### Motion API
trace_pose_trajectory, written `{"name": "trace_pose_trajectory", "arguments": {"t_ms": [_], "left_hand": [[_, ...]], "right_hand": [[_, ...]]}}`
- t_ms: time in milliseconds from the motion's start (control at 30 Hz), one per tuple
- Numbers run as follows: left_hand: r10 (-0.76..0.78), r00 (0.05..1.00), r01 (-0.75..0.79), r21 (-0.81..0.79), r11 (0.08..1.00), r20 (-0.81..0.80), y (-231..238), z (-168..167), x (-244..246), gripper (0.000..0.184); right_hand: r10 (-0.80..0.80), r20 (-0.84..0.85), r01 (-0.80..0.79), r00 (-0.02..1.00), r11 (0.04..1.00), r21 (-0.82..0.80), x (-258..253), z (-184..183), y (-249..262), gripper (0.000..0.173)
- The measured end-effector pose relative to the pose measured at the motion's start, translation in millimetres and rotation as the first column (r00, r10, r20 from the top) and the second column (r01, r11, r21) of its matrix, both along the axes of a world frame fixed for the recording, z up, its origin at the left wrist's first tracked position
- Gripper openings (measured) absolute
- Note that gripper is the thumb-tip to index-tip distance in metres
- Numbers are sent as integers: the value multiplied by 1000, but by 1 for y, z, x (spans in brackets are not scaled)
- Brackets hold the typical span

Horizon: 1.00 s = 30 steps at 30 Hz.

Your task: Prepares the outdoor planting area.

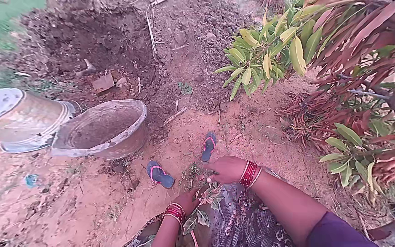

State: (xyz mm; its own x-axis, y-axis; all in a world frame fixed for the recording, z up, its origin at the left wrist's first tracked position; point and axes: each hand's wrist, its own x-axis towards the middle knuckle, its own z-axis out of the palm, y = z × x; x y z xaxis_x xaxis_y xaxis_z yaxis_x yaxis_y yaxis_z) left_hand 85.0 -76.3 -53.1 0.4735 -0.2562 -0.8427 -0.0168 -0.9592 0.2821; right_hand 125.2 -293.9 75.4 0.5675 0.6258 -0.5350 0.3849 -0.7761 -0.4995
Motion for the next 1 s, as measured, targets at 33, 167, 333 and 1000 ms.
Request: {"name": "trace_pose_trajectory", "arguments": {"t_ms": [33,167,333,1000], "left_hand": [[-2,1000,2,3,1000,4,0,0,0,59],[-28,999,28,-13,1000,29,-3,2,-1,56],[-45,998,46,-32,998,38,-2,-1,-5,55],[-17,995,24,-64,998,103,4,19,-15,56]], "right_hand": [[31,-109,-37,994,998,-50,4,-9,2,50],[65,-161,-57,985,997,51,5,-26,11,48],[58,-201,-68,978,997,-44,3,-38,22,50],[21,-147,-64,989,954,-293,2,-68,38,53]]}}
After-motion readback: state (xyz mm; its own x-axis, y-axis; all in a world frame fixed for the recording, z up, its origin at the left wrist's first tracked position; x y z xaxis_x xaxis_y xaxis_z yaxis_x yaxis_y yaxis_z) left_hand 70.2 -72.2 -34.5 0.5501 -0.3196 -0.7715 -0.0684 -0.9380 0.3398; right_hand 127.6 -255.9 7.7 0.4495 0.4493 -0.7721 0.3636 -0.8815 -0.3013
